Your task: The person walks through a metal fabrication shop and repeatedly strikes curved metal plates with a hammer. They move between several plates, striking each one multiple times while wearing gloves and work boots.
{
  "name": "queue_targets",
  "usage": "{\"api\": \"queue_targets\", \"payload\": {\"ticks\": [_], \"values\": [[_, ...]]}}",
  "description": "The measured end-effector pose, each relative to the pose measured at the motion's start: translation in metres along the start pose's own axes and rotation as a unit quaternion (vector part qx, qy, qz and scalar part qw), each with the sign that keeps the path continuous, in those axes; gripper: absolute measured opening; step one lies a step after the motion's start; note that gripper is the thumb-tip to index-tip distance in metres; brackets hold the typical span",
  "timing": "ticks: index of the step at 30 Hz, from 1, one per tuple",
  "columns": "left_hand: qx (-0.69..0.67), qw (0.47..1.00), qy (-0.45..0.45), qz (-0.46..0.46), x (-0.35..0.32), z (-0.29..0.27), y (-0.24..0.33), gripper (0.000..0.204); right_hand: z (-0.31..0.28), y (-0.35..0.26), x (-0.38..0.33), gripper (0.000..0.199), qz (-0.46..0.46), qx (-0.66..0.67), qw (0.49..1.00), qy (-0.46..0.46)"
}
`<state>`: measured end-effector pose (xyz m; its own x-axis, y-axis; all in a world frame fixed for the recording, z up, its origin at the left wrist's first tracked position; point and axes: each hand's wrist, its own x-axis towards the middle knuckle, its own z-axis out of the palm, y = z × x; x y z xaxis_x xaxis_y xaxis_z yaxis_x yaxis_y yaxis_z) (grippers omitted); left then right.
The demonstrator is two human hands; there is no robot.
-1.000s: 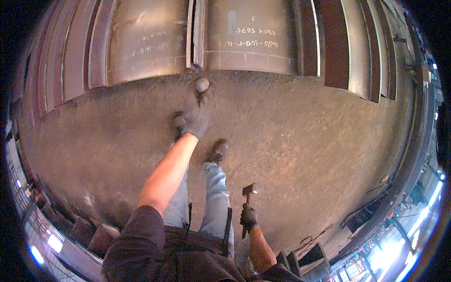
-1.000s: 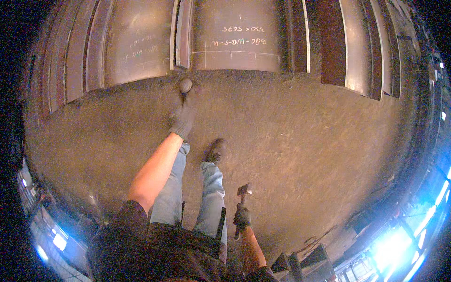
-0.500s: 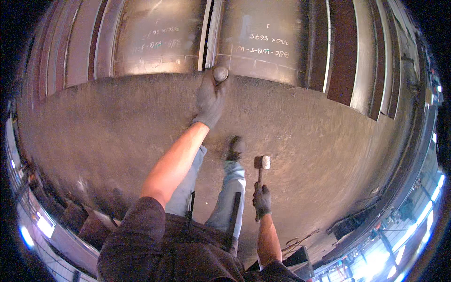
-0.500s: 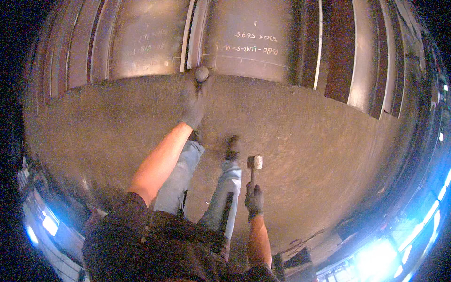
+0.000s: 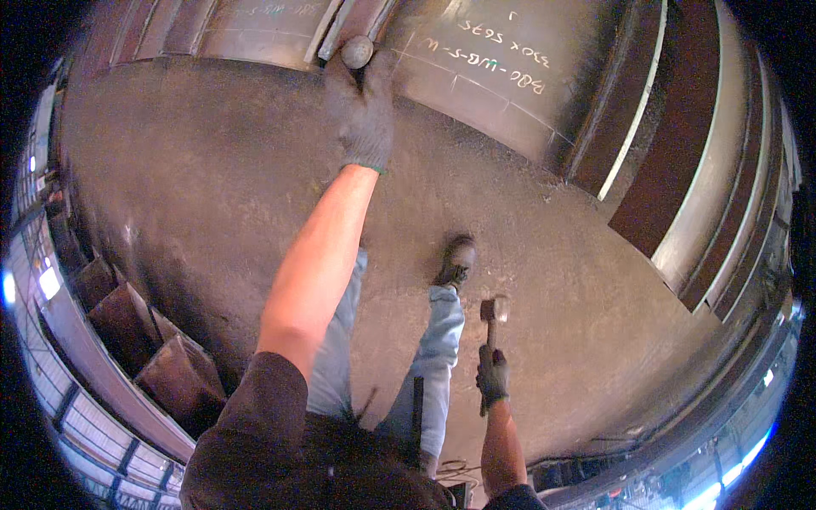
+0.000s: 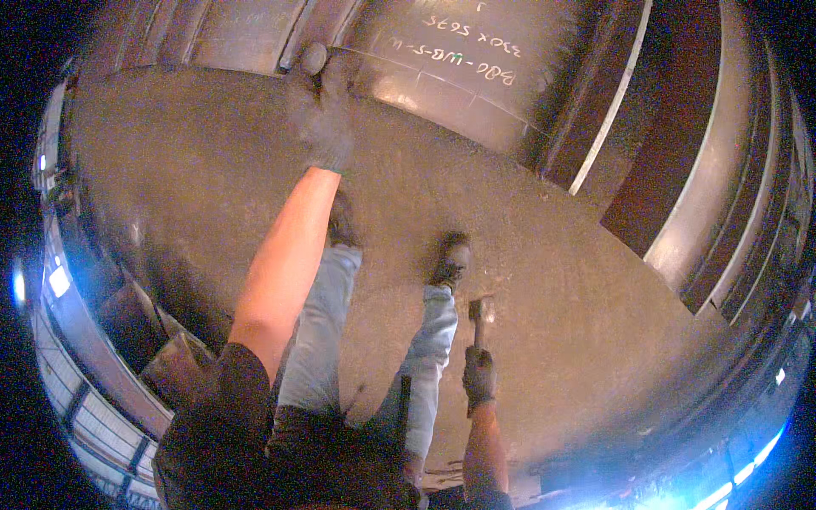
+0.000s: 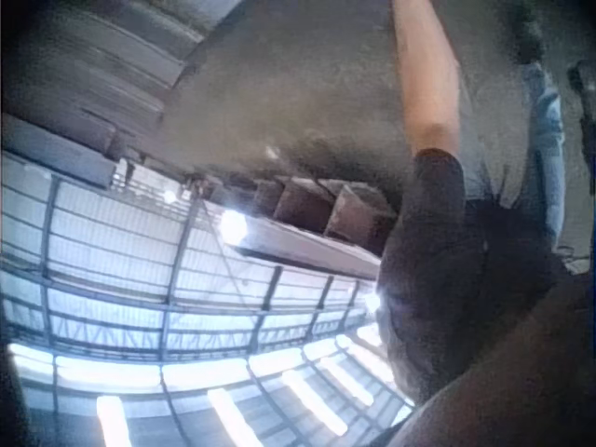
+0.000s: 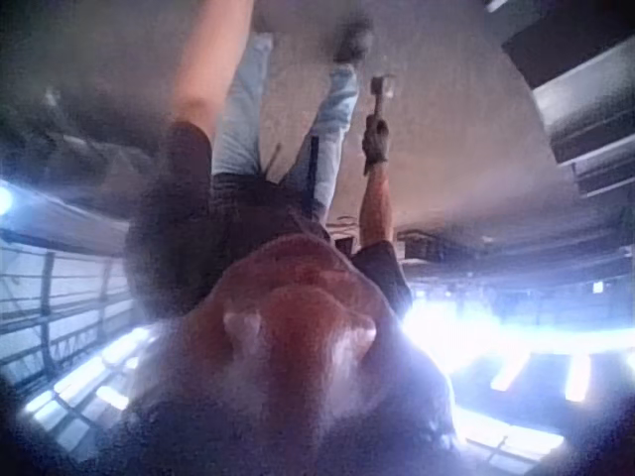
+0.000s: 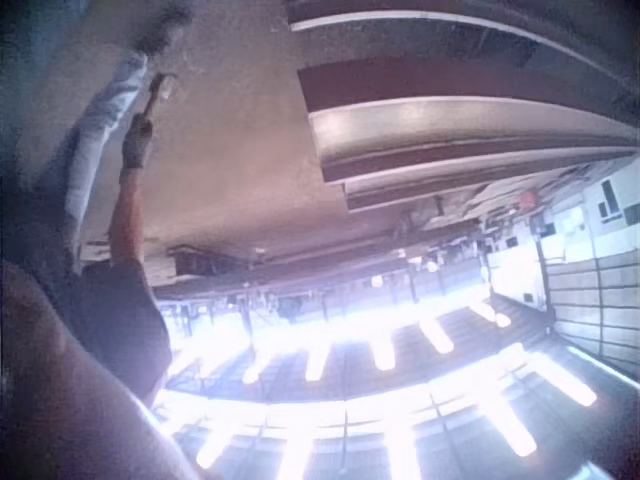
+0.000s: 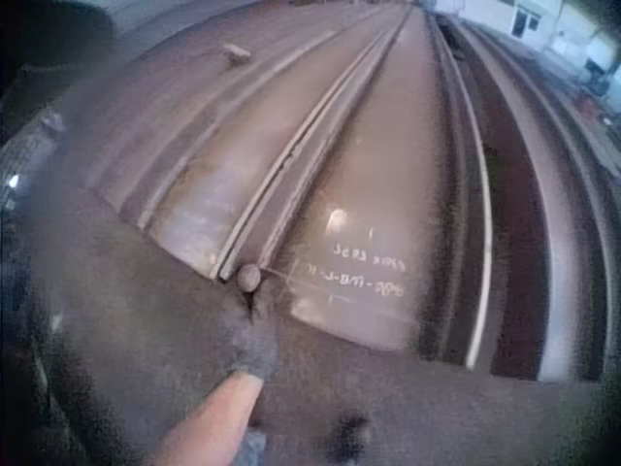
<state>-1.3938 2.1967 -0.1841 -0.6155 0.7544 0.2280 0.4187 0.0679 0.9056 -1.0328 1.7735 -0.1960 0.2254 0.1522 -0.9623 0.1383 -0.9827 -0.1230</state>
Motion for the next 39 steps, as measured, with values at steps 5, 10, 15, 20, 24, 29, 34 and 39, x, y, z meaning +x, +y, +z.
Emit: {"api": "queue_targets", "payload": {"ticks": [5,10,15,20,24,29,34,39], "values": [[0.041,0.997,-0.002,0.068,-0.001,0.005,-0.001,0.044,-0.048,0.063,0.035,0.045,0.049,-0.133,0.989,0.030],[0.091,0.989,-0.002,0.112,0.009,0.011,0.006,0.045,-0.070,0.077,0.048,0.042,0.100,-0.091,0.991,0.019],[0.107,0.988,-0.037,0.104,0.012,0.009,0.001,0.043,-0.076,0.087,0.071,0.042,0.079,-0.137,0.987,0.008],[0.048,0.987,-0.019,0.150,0.015,0.014,-0.006,0.041,-0.065,0.075,0.081,0.040,0.072,-0.120,0.990,-0.001],[-0.004,0.996,-0.036,0.081,0.017,0.019,-0.009,0.040,-0.055,0.068,0.091,0.040,0.076,-0.102,0.992,0.028],[-0.026,0.993,-0.045,0.102,0.020,0.017,-0.014,0.039,-0.053,0.088,0.106,0.038,0.059,-0.111,0.992,-0.003],[-0.046,0.996,-0.069,0.039,0.012,0.020,-0.008,0.039,-0.056,0.109,0.111,0.039,0.055,-0.136,0.989,0.000],[0.034,0.994,-0.051,0.089,0.013,0.010,-0.005,0.040,-0.047,0.094,0.104,0.041,0.056,-0.165,0.985,-0.010]]}}
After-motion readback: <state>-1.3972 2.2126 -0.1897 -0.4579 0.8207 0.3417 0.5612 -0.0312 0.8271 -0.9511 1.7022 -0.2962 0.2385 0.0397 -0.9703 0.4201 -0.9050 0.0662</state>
